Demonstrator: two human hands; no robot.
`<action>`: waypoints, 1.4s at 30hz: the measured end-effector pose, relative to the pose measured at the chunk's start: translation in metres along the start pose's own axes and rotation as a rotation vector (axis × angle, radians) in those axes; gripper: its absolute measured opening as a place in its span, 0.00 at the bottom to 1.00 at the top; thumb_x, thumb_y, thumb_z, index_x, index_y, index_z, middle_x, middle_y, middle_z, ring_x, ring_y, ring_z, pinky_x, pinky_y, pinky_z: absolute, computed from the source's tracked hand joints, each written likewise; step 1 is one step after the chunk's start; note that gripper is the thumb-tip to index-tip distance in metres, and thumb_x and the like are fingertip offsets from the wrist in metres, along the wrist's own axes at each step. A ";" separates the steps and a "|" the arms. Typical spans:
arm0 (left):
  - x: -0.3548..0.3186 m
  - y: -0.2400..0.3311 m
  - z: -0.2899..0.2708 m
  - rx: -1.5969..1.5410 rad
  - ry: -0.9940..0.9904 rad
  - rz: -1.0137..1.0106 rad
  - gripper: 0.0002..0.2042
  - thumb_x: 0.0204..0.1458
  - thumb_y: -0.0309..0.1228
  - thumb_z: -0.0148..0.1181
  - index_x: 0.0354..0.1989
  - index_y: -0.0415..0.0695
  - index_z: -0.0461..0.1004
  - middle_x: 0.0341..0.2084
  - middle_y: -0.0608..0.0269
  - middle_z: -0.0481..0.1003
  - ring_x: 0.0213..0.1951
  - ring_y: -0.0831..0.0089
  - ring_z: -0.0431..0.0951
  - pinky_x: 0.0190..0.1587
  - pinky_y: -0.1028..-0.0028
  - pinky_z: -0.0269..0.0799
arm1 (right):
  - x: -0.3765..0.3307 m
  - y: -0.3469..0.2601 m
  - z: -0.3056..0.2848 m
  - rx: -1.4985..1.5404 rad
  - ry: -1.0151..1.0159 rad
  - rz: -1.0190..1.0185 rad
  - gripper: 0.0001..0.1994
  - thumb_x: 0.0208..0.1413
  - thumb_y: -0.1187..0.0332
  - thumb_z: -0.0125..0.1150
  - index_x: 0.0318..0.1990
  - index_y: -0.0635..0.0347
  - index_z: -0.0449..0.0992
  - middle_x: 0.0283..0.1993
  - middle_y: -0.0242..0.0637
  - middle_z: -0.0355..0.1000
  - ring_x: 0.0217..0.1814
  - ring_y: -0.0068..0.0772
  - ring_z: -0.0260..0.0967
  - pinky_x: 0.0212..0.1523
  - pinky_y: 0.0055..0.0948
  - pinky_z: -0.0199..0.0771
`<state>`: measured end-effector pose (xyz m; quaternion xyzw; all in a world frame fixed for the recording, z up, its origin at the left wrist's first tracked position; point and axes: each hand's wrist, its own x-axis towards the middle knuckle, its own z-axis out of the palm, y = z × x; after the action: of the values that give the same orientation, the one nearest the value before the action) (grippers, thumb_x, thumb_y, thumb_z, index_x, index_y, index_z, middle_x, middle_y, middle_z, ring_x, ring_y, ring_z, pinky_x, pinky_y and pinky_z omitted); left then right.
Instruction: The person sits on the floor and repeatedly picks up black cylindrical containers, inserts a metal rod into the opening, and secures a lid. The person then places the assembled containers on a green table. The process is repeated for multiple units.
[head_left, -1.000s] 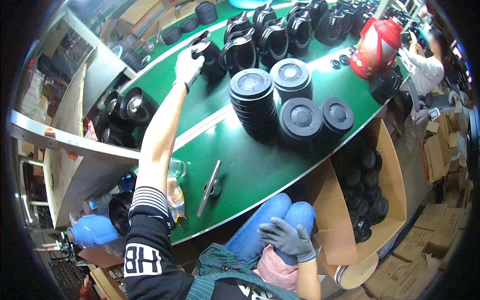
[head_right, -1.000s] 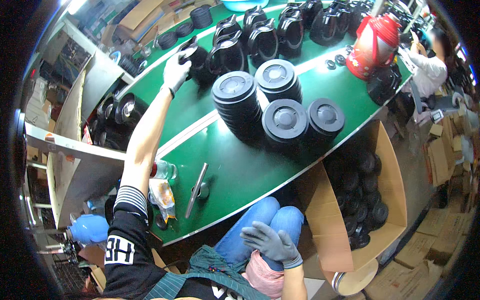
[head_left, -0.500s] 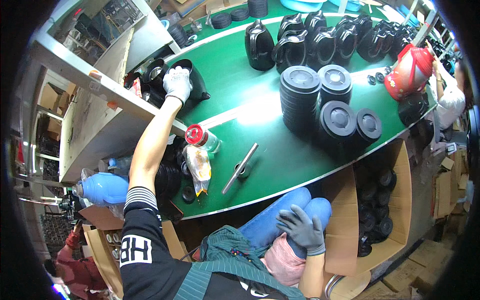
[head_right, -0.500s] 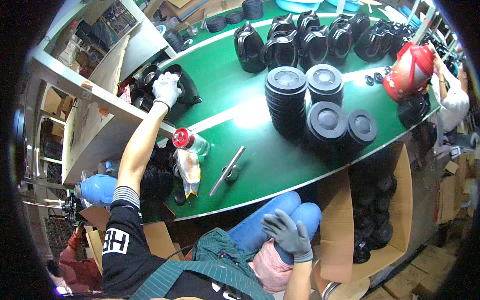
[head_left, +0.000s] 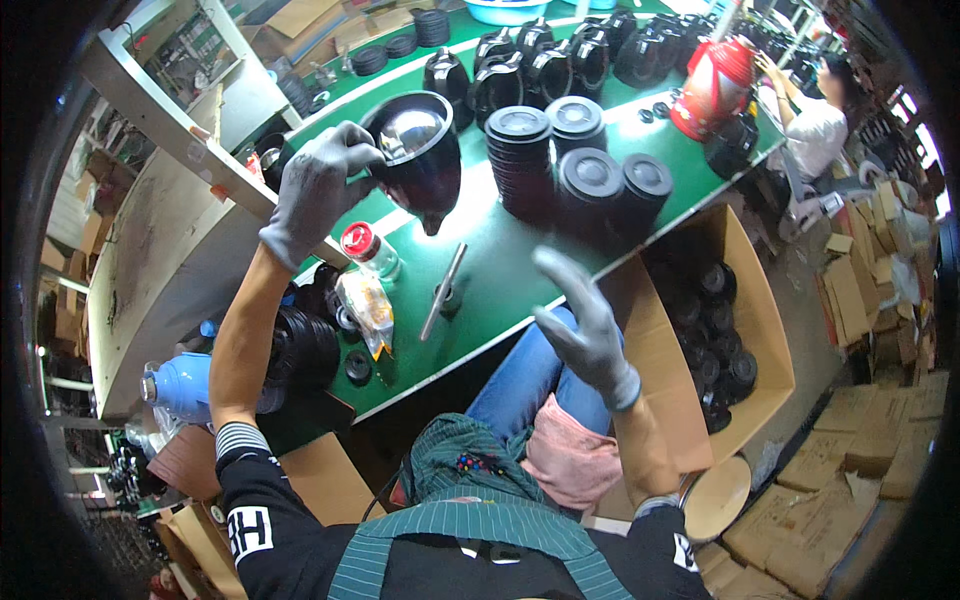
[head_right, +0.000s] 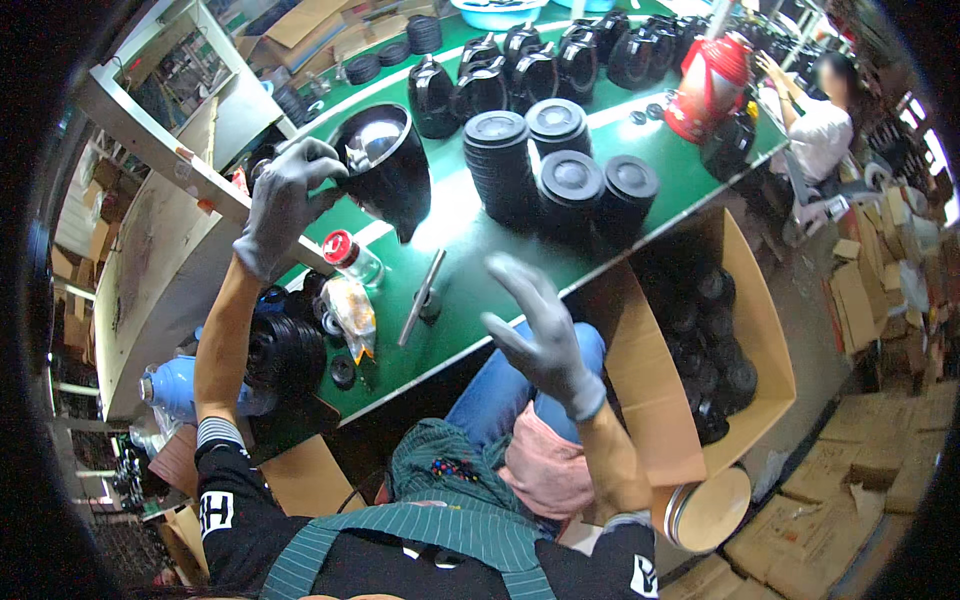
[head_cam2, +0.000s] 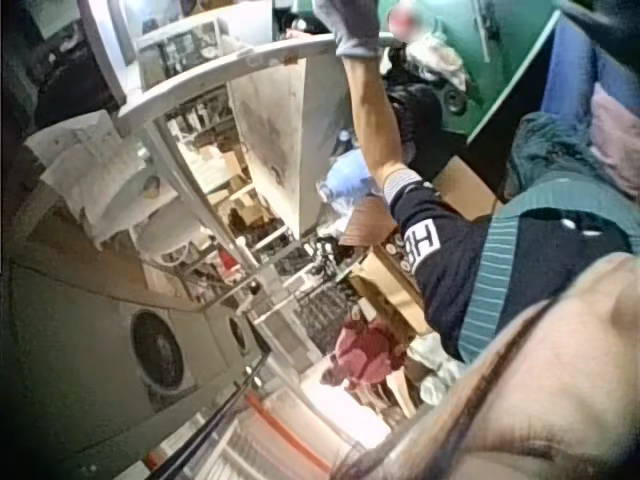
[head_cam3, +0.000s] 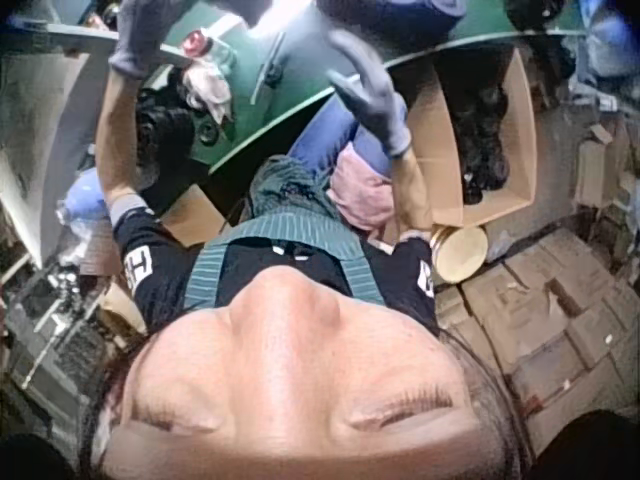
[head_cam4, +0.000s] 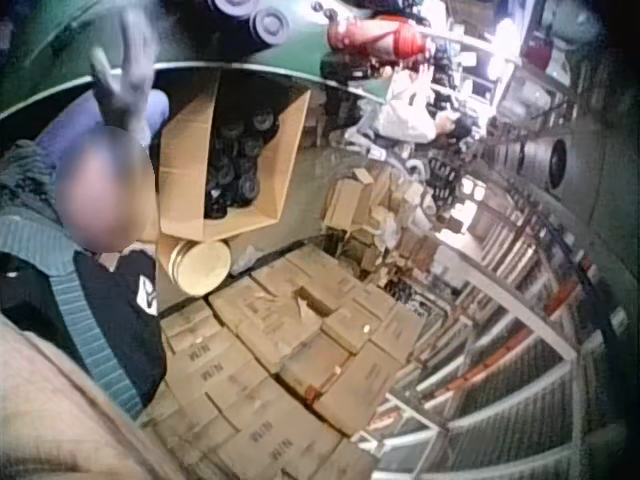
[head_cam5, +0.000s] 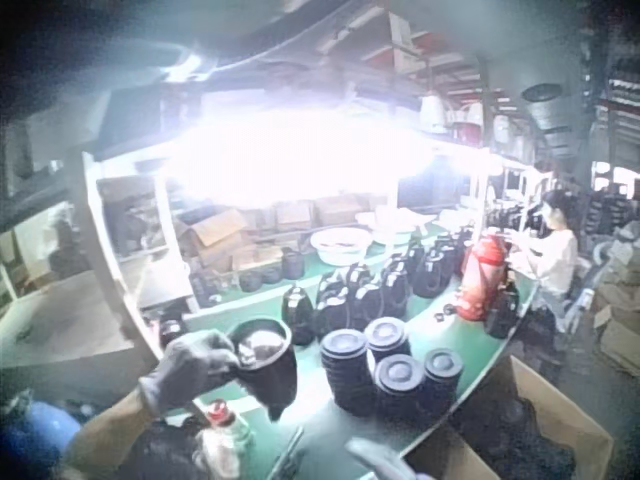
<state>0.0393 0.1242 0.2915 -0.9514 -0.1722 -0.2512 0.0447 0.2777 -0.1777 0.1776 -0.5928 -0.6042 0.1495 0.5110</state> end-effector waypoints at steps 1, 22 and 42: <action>-0.001 0.021 -0.009 -0.044 -0.006 0.053 0.14 0.43 0.26 0.77 0.41 0.48 0.84 0.42 0.60 0.81 0.43 0.57 0.84 0.45 0.60 0.80 | 0.021 -0.019 -0.010 -0.157 0.044 -0.189 0.33 0.59 0.67 0.73 0.72 0.62 0.72 0.74 0.53 0.69 0.77 0.55 0.66 0.77 0.47 0.64; -0.205 0.194 0.111 -1.357 0.023 -0.618 0.32 0.64 0.27 0.66 0.76 0.33 0.64 0.70 0.47 0.72 0.70 0.60 0.74 0.74 0.63 0.67 | -0.109 -0.064 -0.005 0.247 0.249 0.391 0.21 0.45 0.80 0.83 0.47 0.71 0.82 0.72 0.50 0.74 0.74 0.39 0.73 0.72 0.37 0.73; -0.261 0.130 0.201 -1.607 -0.261 -0.951 0.28 0.64 0.34 0.66 0.72 0.39 0.72 0.66 0.53 0.77 0.69 0.62 0.73 0.76 0.60 0.64 | 0.007 0.009 -0.026 0.224 -0.357 -0.039 0.20 0.58 0.72 0.73 0.59 0.58 0.85 0.64 0.48 0.81 0.60 0.41 0.83 0.57 0.35 0.83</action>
<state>-0.0346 -0.0429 -0.0115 -0.5477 -0.3212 -0.1783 -0.7517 0.3051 -0.1804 0.1855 -0.4847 -0.6761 0.3083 0.4614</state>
